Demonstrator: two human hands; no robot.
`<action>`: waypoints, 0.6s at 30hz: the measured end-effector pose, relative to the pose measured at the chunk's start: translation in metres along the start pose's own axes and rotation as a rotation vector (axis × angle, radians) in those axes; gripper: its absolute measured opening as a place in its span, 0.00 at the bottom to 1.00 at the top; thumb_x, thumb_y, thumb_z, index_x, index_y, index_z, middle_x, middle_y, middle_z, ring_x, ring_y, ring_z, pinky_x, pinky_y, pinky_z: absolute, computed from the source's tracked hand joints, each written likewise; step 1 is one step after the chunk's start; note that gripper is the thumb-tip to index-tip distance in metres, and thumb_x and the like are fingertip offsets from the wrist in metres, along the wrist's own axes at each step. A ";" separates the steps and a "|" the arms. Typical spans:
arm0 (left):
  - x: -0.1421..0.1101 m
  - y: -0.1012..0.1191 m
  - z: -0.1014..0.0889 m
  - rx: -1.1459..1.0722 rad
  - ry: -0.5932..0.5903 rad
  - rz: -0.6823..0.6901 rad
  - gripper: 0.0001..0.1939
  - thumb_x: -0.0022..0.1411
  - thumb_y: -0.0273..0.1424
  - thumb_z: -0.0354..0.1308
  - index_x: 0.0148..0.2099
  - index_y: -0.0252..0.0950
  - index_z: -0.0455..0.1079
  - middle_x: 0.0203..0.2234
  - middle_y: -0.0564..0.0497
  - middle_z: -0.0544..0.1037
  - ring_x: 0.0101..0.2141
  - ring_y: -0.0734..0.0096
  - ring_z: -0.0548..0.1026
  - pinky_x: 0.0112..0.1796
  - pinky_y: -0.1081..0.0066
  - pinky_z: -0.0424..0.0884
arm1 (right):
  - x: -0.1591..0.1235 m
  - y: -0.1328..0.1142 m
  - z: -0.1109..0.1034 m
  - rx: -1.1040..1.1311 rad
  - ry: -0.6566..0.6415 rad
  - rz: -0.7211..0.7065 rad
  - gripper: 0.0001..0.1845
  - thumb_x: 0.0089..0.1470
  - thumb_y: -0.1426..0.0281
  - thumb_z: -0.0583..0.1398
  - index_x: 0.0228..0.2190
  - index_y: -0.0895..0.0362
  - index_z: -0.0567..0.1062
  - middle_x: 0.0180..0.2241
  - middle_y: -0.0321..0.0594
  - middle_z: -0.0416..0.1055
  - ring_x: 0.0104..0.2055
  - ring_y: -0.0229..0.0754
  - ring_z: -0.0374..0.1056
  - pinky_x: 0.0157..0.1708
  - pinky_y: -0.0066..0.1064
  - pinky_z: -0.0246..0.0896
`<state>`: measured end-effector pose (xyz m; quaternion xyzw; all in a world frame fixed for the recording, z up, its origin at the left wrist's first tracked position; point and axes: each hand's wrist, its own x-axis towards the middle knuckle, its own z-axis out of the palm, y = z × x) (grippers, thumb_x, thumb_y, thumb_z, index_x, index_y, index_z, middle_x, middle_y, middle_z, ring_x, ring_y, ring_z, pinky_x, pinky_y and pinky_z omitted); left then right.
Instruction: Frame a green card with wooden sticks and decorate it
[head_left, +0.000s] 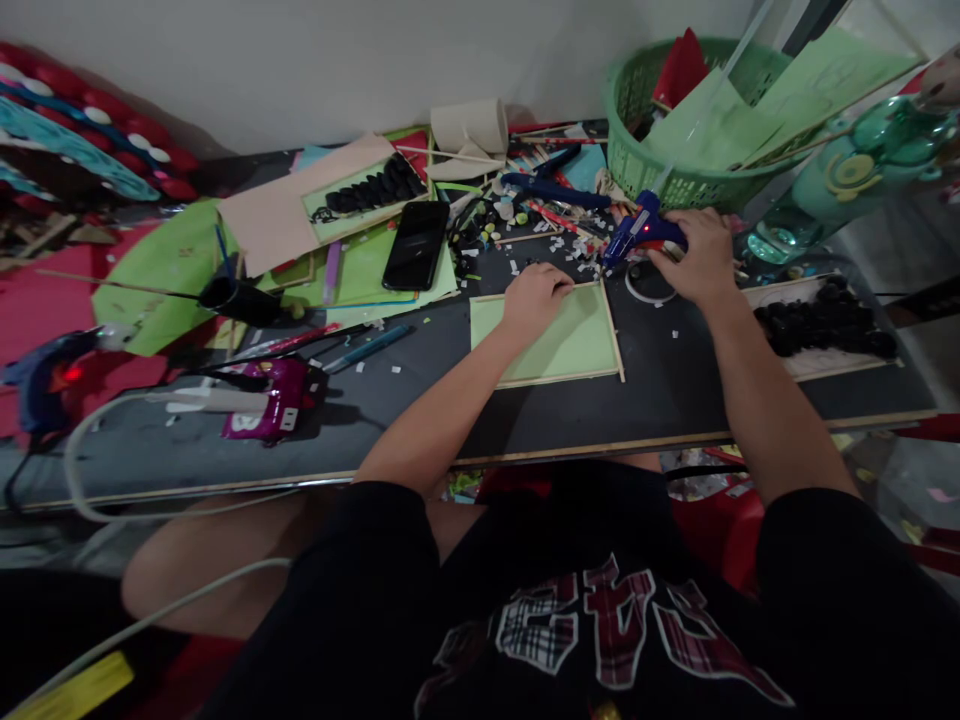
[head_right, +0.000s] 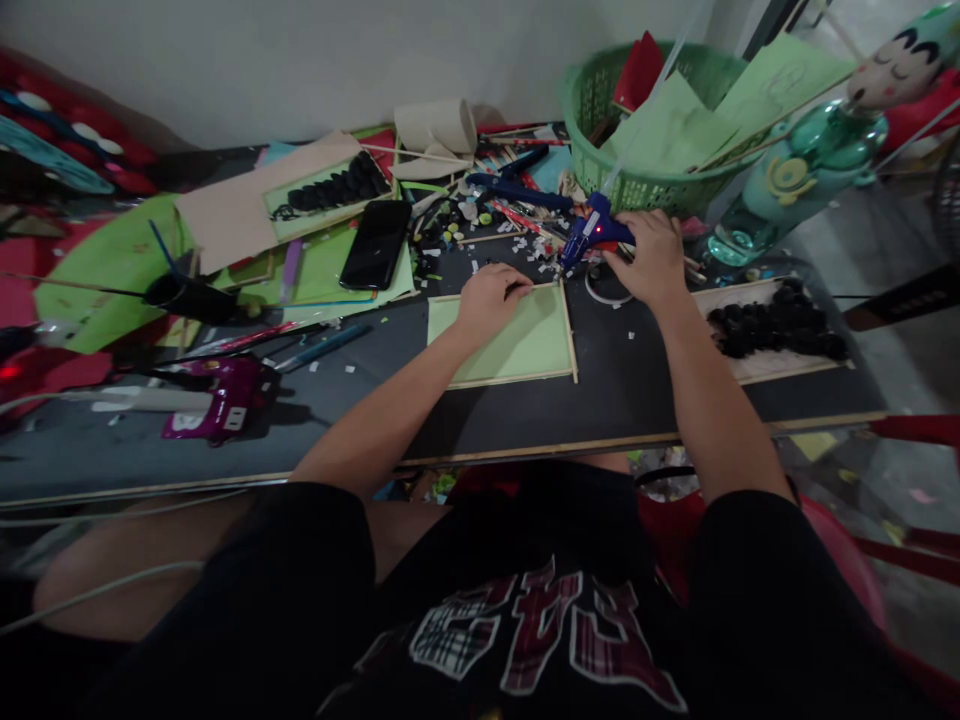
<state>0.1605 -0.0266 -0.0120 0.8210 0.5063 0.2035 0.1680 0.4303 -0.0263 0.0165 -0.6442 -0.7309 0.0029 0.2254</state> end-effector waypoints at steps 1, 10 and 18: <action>0.000 0.000 0.000 0.002 0.002 0.003 0.13 0.69 0.29 0.53 0.44 0.39 0.80 0.45 0.47 0.82 0.49 0.59 0.75 0.49 0.63 0.71 | 0.000 0.000 0.000 0.003 0.009 0.006 0.27 0.56 0.56 0.60 0.57 0.45 0.70 0.57 0.44 0.72 0.63 0.65 0.61 0.60 0.65 0.53; 0.001 -0.004 0.003 0.028 0.011 0.038 0.13 0.69 0.30 0.54 0.45 0.40 0.81 0.45 0.48 0.82 0.49 0.59 0.75 0.49 0.63 0.71 | -0.001 0.004 0.001 0.017 0.093 0.076 0.24 0.58 0.49 0.57 0.56 0.34 0.68 0.54 0.37 0.75 0.63 0.63 0.56 0.61 0.63 0.46; 0.001 -0.004 0.001 0.068 -0.017 0.092 0.16 0.71 0.29 0.51 0.48 0.35 0.80 0.46 0.43 0.81 0.50 0.57 0.74 0.50 0.61 0.71 | -0.001 0.003 0.002 -0.065 0.192 0.042 0.28 0.56 0.52 0.58 0.54 0.53 0.71 0.55 0.53 0.73 0.59 0.67 0.63 0.56 0.62 0.55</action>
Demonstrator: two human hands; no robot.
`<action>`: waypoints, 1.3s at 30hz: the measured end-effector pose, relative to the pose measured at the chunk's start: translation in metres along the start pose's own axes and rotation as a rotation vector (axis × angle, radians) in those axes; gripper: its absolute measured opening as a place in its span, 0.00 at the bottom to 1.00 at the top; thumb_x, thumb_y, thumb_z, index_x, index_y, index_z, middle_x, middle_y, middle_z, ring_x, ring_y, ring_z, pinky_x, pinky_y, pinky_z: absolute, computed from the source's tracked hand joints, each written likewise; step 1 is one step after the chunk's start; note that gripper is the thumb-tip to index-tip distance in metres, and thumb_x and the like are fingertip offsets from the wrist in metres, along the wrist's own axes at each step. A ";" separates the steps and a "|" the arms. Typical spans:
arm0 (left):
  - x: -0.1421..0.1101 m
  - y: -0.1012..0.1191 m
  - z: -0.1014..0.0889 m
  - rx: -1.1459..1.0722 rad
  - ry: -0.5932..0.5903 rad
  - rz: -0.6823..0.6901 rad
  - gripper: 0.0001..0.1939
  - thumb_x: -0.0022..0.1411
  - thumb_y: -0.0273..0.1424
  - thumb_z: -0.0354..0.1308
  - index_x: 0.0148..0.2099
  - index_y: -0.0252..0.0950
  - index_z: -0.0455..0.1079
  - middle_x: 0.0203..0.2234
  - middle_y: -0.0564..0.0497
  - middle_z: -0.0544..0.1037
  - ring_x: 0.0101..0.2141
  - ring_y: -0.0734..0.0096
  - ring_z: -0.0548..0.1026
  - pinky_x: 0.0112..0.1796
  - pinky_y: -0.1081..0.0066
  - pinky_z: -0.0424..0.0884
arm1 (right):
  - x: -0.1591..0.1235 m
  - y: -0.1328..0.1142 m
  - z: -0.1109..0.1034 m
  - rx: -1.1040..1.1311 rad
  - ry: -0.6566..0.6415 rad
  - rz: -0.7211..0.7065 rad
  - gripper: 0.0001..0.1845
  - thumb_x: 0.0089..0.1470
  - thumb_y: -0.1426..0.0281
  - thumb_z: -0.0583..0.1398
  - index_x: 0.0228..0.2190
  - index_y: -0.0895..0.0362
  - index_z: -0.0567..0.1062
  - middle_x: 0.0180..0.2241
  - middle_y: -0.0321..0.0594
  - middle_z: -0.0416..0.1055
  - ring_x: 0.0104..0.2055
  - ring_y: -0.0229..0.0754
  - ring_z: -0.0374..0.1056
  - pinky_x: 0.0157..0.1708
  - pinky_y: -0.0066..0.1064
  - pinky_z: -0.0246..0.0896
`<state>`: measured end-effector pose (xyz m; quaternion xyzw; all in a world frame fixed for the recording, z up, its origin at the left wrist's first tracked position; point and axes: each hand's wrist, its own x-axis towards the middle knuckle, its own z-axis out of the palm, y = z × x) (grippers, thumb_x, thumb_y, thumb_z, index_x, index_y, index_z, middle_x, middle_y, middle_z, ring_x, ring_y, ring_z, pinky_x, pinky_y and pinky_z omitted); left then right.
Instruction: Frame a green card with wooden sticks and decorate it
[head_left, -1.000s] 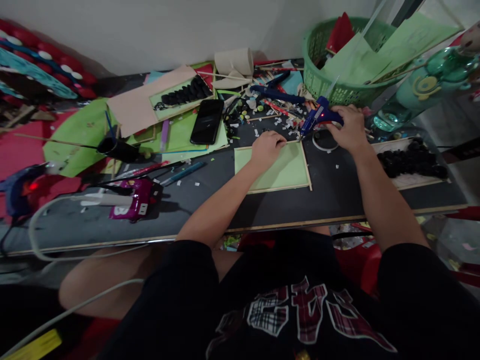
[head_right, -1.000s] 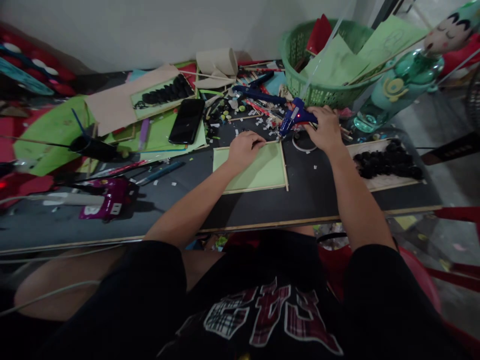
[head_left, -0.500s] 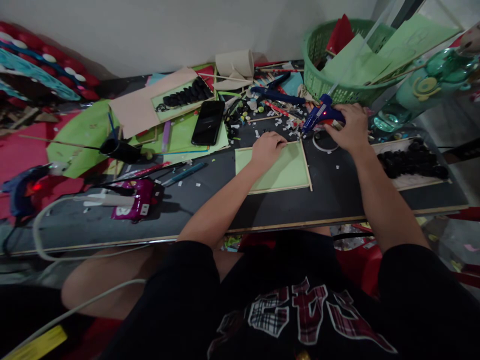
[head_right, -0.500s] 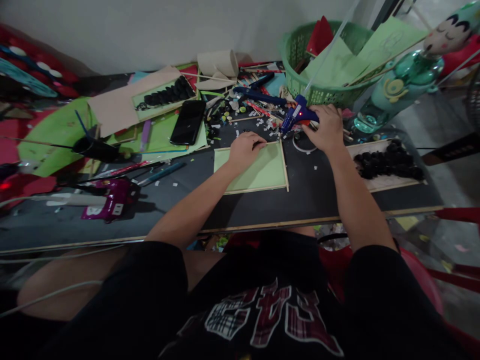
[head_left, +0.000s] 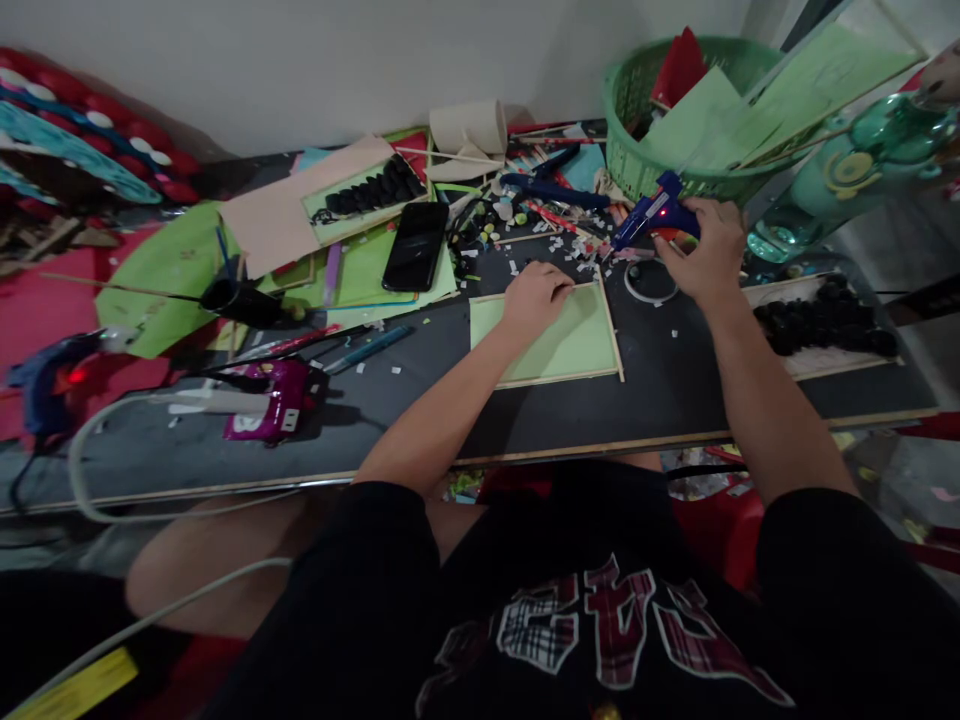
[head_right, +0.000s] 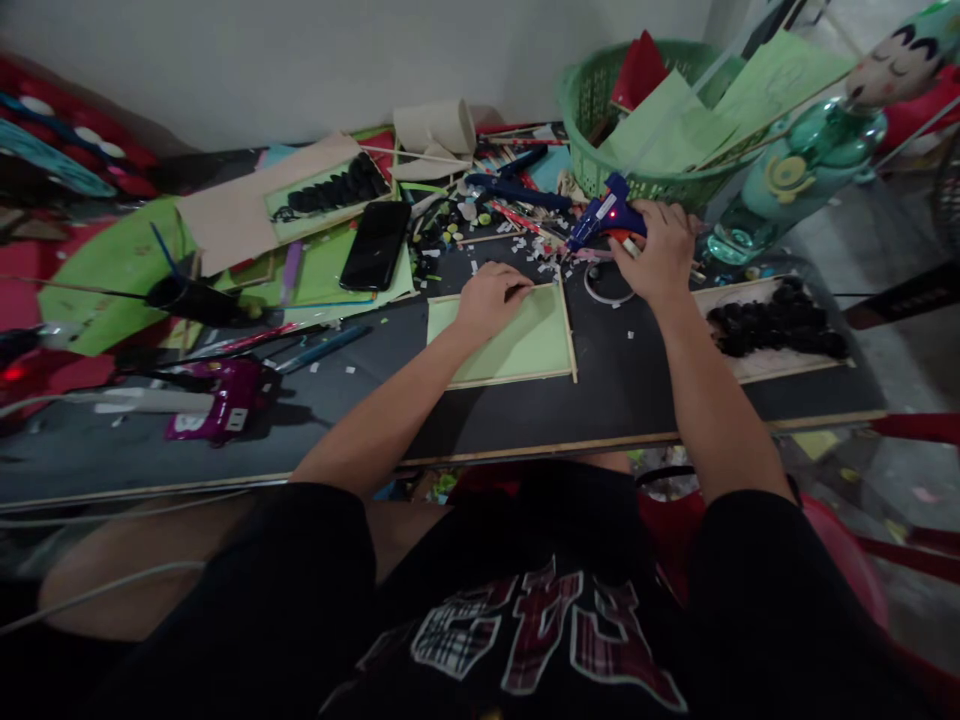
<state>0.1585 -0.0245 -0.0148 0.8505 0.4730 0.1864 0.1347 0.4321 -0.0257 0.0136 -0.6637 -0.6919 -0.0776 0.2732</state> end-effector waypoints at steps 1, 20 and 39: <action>0.000 0.000 0.000 0.006 0.000 0.009 0.16 0.71 0.29 0.51 0.48 0.35 0.80 0.46 0.43 0.81 0.50 0.57 0.74 0.50 0.61 0.71 | 0.000 0.000 0.000 -0.005 0.009 -0.005 0.27 0.57 0.52 0.58 0.53 0.53 0.71 0.54 0.52 0.73 0.59 0.66 0.63 0.57 0.62 0.55; -0.001 0.002 -0.008 0.082 -0.092 0.004 0.16 0.72 0.31 0.52 0.55 0.36 0.77 0.51 0.43 0.78 0.53 0.56 0.71 0.54 0.59 0.68 | -0.002 -0.003 -0.001 -0.065 0.029 0.011 0.23 0.59 0.57 0.58 0.52 0.55 0.72 0.52 0.55 0.73 0.58 0.64 0.65 0.56 0.61 0.57; -0.107 -0.001 -0.062 0.500 -0.323 -0.100 0.31 0.76 0.39 0.43 0.67 0.16 0.60 0.63 0.28 0.68 0.57 0.48 0.71 0.48 0.58 0.73 | 0.000 -0.107 0.005 0.067 -0.017 -0.136 0.26 0.55 0.61 0.62 0.54 0.54 0.71 0.55 0.49 0.74 0.58 0.59 0.68 0.57 0.53 0.64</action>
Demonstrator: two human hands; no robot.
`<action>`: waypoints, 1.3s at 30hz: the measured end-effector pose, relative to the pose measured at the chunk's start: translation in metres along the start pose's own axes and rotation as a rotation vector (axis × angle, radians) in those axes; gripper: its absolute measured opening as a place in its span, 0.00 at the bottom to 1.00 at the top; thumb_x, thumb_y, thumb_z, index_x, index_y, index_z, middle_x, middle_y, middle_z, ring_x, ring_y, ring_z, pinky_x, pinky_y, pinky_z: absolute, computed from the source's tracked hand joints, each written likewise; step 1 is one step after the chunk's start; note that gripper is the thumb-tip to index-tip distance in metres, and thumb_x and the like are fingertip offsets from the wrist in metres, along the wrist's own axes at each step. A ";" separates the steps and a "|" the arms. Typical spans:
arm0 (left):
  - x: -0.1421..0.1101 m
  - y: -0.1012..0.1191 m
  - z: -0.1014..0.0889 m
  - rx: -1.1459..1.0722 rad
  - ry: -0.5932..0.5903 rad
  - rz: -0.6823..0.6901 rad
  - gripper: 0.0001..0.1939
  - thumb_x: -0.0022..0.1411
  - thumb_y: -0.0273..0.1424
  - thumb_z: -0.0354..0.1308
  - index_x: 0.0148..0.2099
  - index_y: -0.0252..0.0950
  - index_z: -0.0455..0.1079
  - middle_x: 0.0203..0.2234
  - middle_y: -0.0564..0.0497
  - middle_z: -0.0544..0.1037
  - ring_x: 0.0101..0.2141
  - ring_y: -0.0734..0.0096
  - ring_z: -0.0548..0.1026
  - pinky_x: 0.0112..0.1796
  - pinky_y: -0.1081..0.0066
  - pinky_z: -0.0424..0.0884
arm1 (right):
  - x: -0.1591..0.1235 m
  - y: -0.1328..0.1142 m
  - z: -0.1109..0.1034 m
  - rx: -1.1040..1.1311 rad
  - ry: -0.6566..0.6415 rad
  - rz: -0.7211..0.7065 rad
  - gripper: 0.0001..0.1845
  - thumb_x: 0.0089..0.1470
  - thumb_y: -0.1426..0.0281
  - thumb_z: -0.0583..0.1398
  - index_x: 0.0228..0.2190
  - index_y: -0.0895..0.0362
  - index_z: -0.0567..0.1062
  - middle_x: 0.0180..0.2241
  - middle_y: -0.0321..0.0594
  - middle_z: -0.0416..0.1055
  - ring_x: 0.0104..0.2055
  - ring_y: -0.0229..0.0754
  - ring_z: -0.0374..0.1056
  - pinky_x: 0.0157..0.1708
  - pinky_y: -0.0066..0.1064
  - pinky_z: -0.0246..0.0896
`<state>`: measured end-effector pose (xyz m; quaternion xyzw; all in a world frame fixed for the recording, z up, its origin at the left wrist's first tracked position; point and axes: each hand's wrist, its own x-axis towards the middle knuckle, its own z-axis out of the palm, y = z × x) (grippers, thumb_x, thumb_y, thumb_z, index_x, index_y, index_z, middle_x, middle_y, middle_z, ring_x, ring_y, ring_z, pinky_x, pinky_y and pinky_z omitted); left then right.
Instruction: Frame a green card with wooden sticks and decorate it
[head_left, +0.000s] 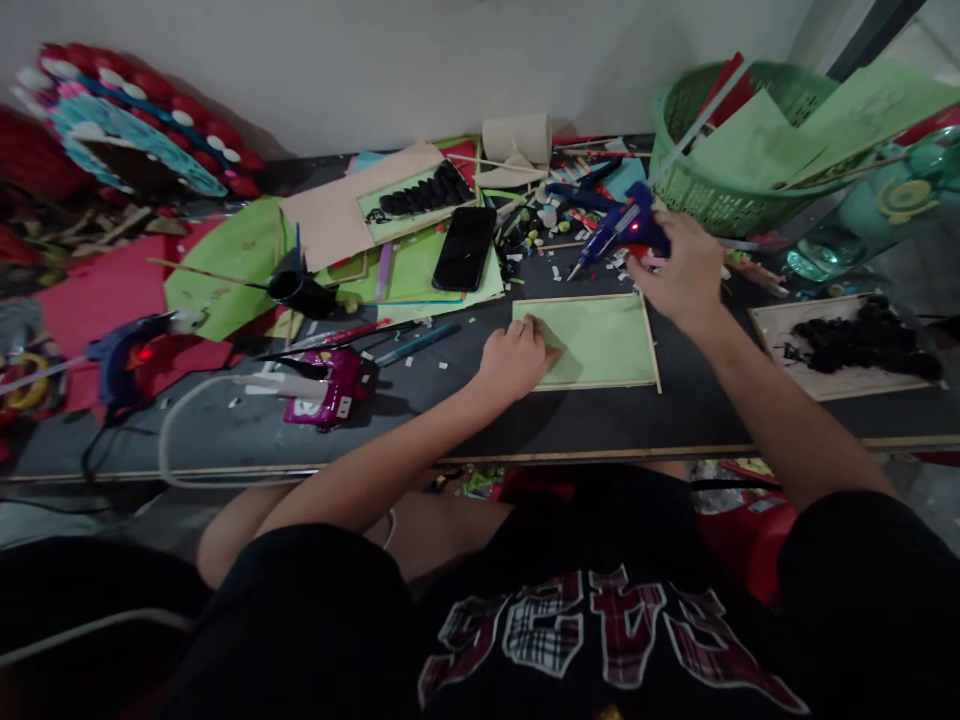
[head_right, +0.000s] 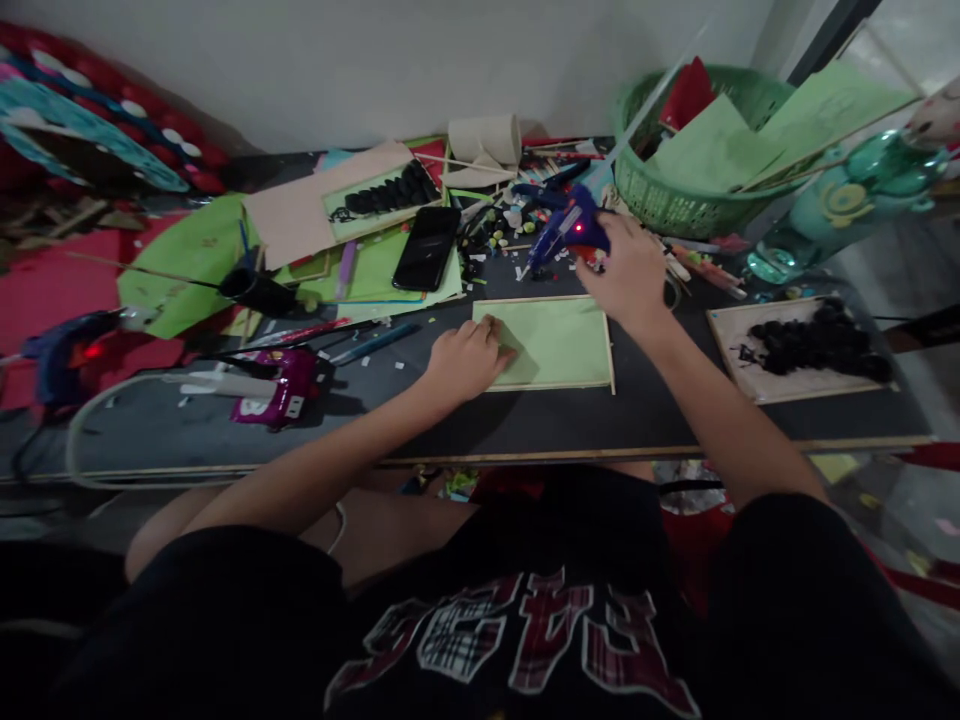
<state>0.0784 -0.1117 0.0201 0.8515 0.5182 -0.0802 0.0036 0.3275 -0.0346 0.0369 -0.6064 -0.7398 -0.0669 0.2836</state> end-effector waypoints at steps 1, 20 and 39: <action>0.000 0.000 0.001 -0.010 0.002 0.014 0.30 0.76 0.37 0.41 0.67 0.16 0.60 0.63 0.27 0.67 0.57 0.48 0.71 0.48 0.58 0.74 | -0.001 -0.011 0.004 -0.006 -0.032 -0.019 0.28 0.54 0.62 0.62 0.55 0.56 0.71 0.55 0.50 0.73 0.57 0.59 0.69 0.57 0.53 0.64; 0.001 0.004 0.006 -0.099 0.068 -0.026 0.32 0.73 0.38 0.41 0.63 0.14 0.66 0.59 0.22 0.70 0.49 0.44 0.78 0.39 0.56 0.78 | -0.018 -0.058 0.049 0.064 -0.210 -0.080 0.26 0.62 0.68 0.56 0.61 0.56 0.70 0.58 0.53 0.72 0.59 0.60 0.69 0.60 0.55 0.62; 0.001 0.004 0.005 -0.097 0.052 -0.036 0.30 0.73 0.37 0.41 0.63 0.17 0.67 0.60 0.24 0.69 0.49 0.45 0.79 0.40 0.56 0.78 | -0.021 -0.064 0.040 0.054 -0.179 -0.143 0.27 0.62 0.71 0.54 0.61 0.52 0.71 0.58 0.48 0.73 0.57 0.59 0.70 0.59 0.56 0.61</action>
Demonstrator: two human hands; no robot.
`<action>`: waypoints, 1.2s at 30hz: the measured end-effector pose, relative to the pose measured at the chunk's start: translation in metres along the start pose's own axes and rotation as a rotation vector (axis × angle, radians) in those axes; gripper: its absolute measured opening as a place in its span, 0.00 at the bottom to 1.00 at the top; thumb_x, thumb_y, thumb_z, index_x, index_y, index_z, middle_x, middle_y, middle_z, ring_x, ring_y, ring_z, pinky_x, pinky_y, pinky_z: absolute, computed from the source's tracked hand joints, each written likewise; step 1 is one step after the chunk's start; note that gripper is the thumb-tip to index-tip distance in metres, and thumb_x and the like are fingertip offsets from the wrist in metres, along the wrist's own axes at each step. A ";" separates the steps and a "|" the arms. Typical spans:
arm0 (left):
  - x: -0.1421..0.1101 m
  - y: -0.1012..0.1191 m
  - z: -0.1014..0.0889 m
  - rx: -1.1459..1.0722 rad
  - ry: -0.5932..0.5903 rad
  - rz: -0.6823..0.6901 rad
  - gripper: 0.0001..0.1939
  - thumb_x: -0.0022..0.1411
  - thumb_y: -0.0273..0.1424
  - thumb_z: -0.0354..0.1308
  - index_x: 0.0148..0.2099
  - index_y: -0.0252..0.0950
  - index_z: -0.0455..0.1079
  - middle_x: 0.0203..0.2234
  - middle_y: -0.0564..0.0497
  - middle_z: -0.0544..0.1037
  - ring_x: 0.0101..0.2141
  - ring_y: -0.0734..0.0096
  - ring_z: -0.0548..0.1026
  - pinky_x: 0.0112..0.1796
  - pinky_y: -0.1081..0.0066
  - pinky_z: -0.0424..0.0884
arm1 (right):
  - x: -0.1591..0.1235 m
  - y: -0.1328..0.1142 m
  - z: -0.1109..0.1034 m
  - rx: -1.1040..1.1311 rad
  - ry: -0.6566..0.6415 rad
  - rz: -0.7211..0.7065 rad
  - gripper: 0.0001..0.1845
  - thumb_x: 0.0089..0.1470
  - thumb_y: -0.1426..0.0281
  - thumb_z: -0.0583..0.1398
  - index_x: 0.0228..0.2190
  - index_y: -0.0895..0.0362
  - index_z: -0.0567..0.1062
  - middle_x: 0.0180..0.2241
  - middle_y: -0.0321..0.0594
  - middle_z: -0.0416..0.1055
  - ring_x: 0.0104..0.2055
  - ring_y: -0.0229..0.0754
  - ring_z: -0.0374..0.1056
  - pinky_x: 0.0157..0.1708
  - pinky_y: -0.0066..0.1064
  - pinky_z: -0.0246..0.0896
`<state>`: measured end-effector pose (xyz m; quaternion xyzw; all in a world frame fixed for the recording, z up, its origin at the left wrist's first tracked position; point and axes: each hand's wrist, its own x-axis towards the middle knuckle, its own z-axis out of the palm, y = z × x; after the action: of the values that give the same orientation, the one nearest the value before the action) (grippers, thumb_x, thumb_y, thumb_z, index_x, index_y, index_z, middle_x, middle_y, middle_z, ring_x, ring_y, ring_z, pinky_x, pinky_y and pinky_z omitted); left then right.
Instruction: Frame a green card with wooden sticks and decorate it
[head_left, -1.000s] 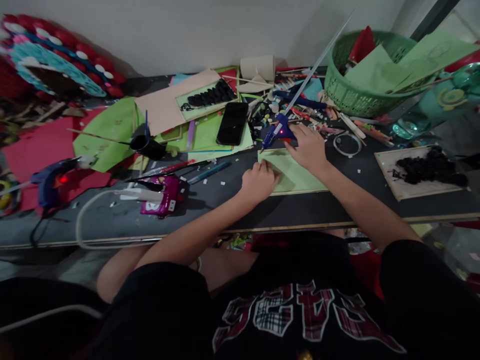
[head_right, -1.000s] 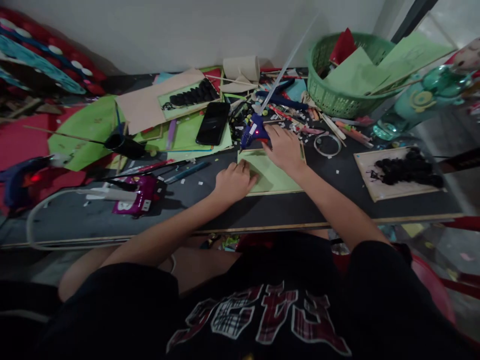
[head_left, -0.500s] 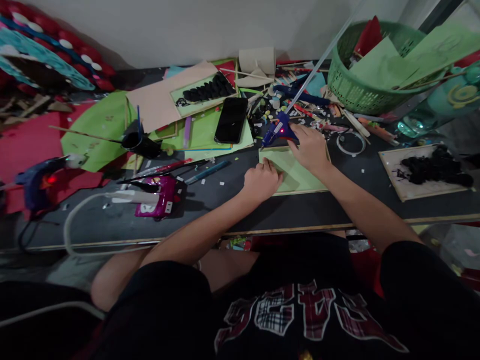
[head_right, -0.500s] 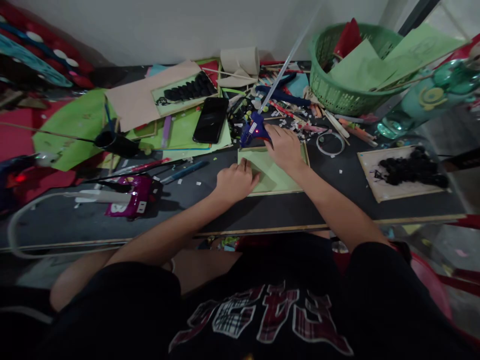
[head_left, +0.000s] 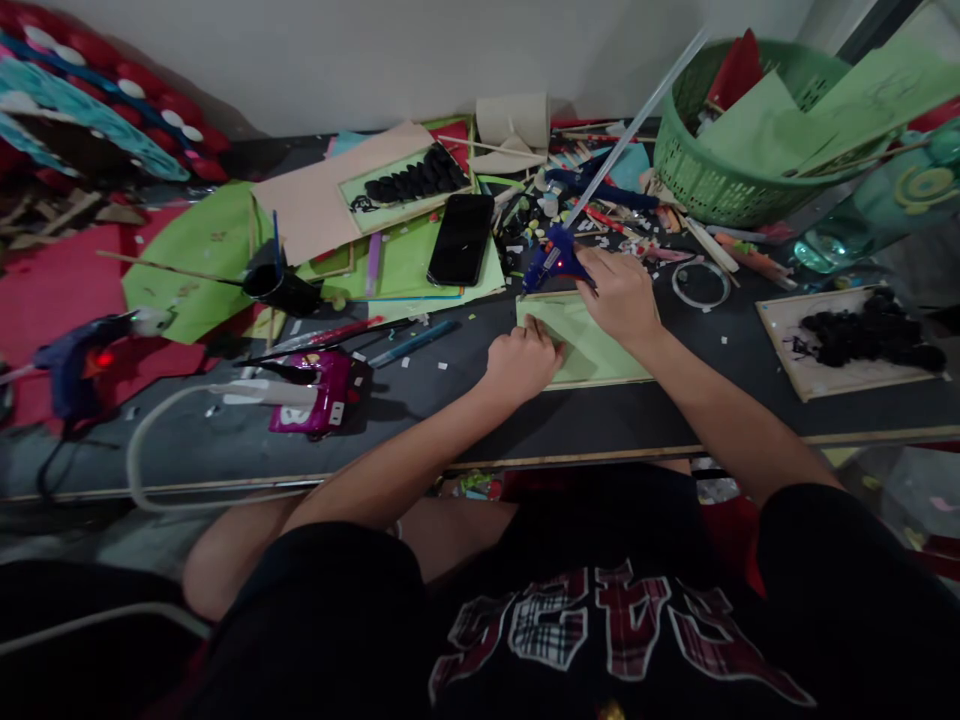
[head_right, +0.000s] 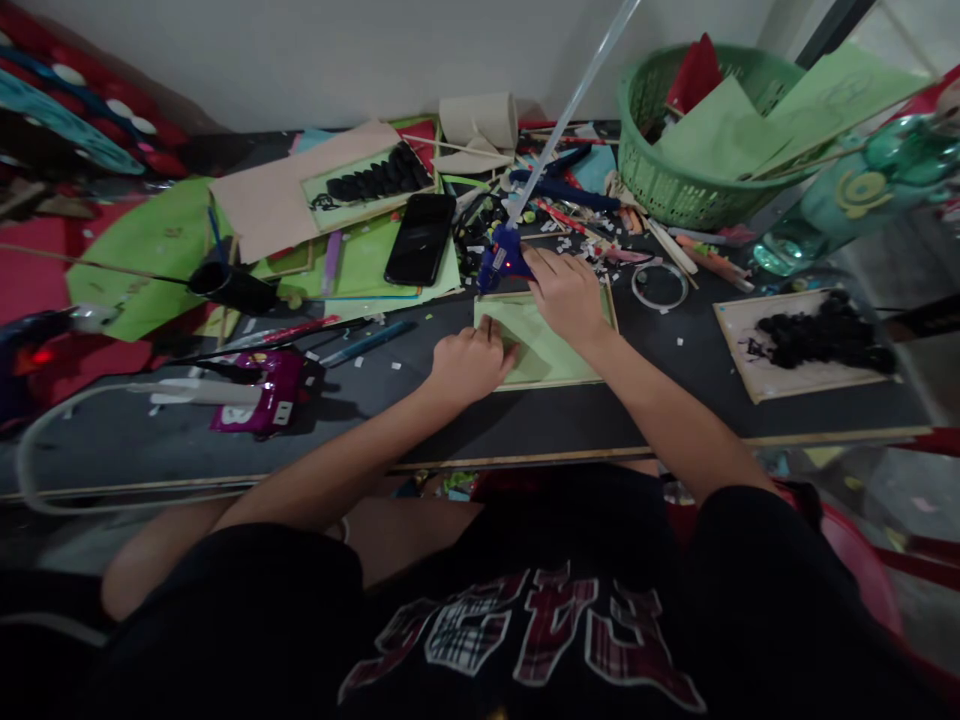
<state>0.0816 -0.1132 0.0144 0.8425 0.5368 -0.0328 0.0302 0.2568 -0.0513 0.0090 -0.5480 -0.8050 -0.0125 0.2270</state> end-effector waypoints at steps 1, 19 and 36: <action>0.000 0.000 0.000 0.003 0.001 -0.001 0.30 0.74 0.37 0.41 0.63 0.17 0.67 0.60 0.23 0.69 0.49 0.45 0.79 0.40 0.56 0.78 | -0.001 -0.001 -0.001 -0.005 -0.002 -0.006 0.27 0.62 0.71 0.54 0.62 0.51 0.71 0.58 0.47 0.73 0.57 0.60 0.70 0.59 0.57 0.61; -0.016 0.011 0.004 0.030 0.143 0.334 0.23 0.76 0.37 0.43 0.57 0.28 0.72 0.41 0.36 0.80 0.42 0.57 0.77 0.31 0.65 0.66 | 0.003 0.113 -0.101 -0.084 0.466 0.239 0.28 0.48 0.64 0.62 0.49 0.65 0.77 0.49 0.62 0.77 0.52 0.59 0.73 0.56 0.47 0.64; -0.023 0.027 0.000 0.170 0.084 0.632 0.13 0.75 0.30 0.51 0.50 0.28 0.74 0.42 0.42 0.80 0.43 0.64 0.78 0.41 0.67 0.66 | 0.017 0.163 -0.103 -0.030 0.464 0.445 0.23 0.46 0.69 0.67 0.46 0.62 0.76 0.47 0.57 0.78 0.49 0.53 0.71 0.52 0.42 0.61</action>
<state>0.0966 -0.1459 0.0167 0.9675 0.2449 -0.0316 -0.0536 0.4325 0.0009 0.0710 -0.6965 -0.5919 -0.0991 0.3934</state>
